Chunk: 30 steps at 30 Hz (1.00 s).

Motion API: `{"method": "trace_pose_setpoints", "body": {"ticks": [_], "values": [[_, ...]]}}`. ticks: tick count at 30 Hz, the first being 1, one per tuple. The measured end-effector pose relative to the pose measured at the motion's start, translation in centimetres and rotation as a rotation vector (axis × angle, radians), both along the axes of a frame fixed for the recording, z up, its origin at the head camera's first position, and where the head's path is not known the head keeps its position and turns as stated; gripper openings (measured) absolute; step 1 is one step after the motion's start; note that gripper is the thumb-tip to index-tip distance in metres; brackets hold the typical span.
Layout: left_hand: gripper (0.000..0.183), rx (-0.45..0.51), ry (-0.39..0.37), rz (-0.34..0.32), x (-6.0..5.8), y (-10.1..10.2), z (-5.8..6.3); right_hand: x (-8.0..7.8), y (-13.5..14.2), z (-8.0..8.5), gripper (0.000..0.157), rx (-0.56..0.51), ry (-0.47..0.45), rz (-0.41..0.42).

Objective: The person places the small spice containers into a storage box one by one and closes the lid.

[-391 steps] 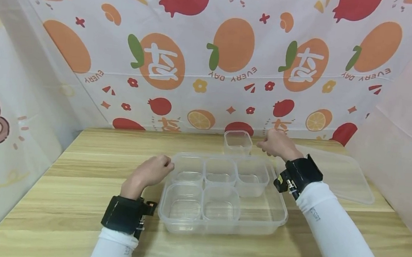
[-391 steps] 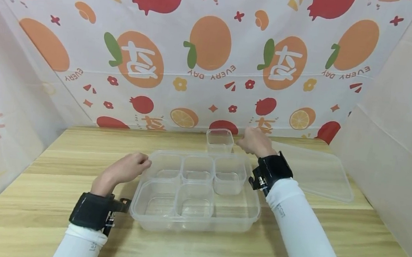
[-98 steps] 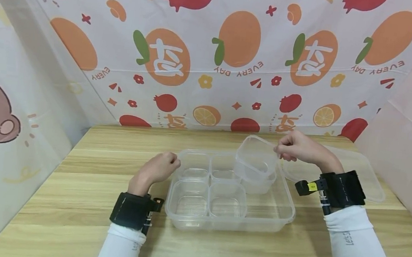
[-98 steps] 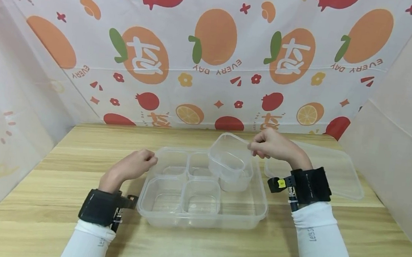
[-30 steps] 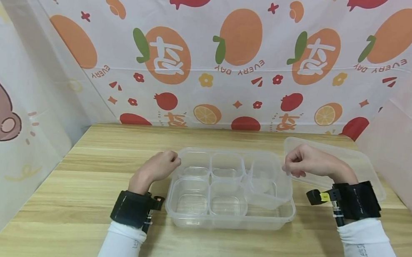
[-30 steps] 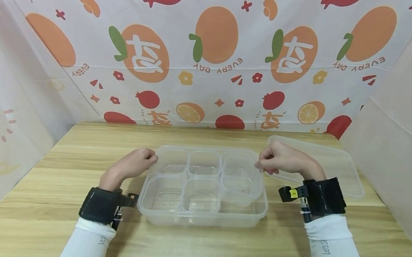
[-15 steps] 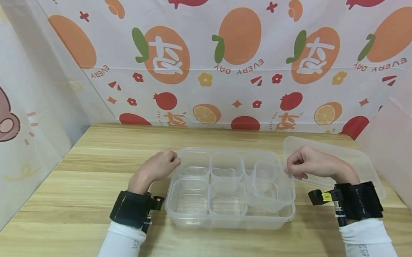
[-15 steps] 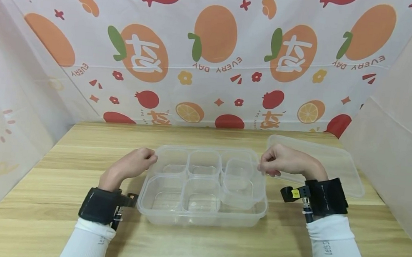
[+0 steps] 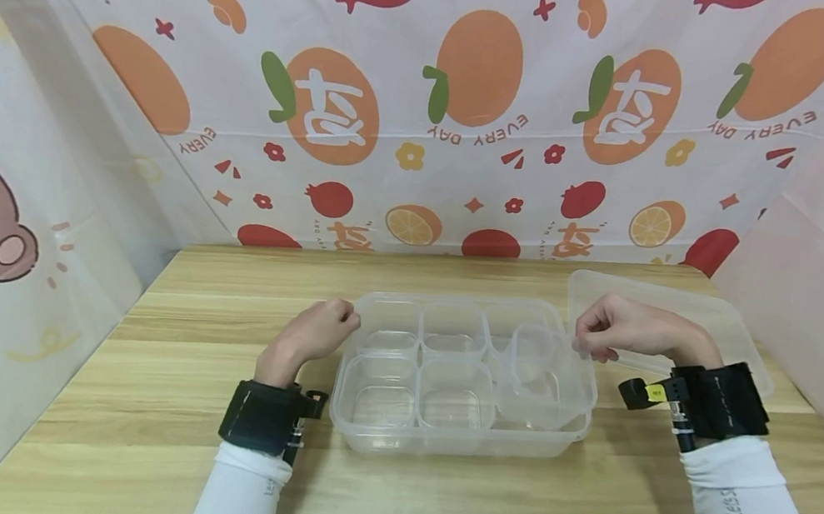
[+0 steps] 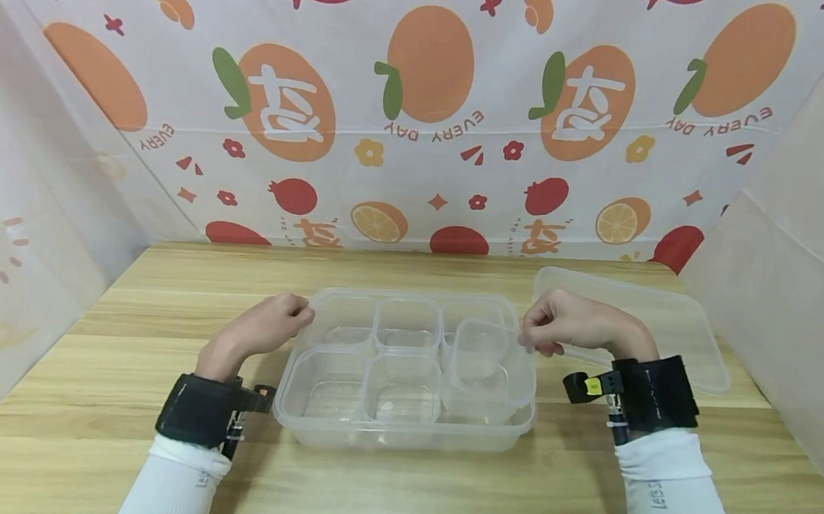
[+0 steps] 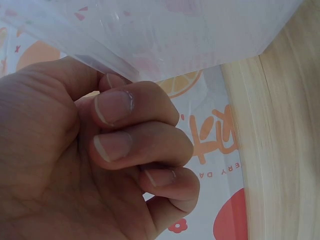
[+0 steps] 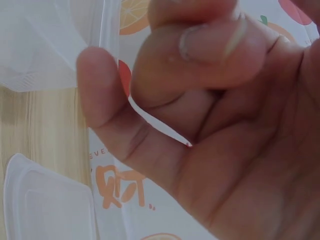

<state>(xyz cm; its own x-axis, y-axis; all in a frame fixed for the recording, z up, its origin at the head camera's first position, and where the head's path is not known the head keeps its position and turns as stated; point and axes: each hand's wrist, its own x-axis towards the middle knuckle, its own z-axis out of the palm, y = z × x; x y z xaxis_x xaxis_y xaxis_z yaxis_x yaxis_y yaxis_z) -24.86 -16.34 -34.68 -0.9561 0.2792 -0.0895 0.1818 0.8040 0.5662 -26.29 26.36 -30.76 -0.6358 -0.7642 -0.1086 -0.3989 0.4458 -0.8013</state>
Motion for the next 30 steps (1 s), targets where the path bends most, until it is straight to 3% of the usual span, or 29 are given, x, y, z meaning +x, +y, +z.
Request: {"method": "trace_pose_setpoints", "body": {"ticks": [13,30], "values": [[0.031,0.004,-0.009,0.004,0.0,-0.1,-0.1,-0.1,-1.3,-0.7,0.031,0.09,0.046,-0.041],[0.031,0.009,-0.008,0.0,0.1,-0.2,0.0,-0.3,-2.5,-1.1,0.024,0.136,0.092,-0.061]]}}
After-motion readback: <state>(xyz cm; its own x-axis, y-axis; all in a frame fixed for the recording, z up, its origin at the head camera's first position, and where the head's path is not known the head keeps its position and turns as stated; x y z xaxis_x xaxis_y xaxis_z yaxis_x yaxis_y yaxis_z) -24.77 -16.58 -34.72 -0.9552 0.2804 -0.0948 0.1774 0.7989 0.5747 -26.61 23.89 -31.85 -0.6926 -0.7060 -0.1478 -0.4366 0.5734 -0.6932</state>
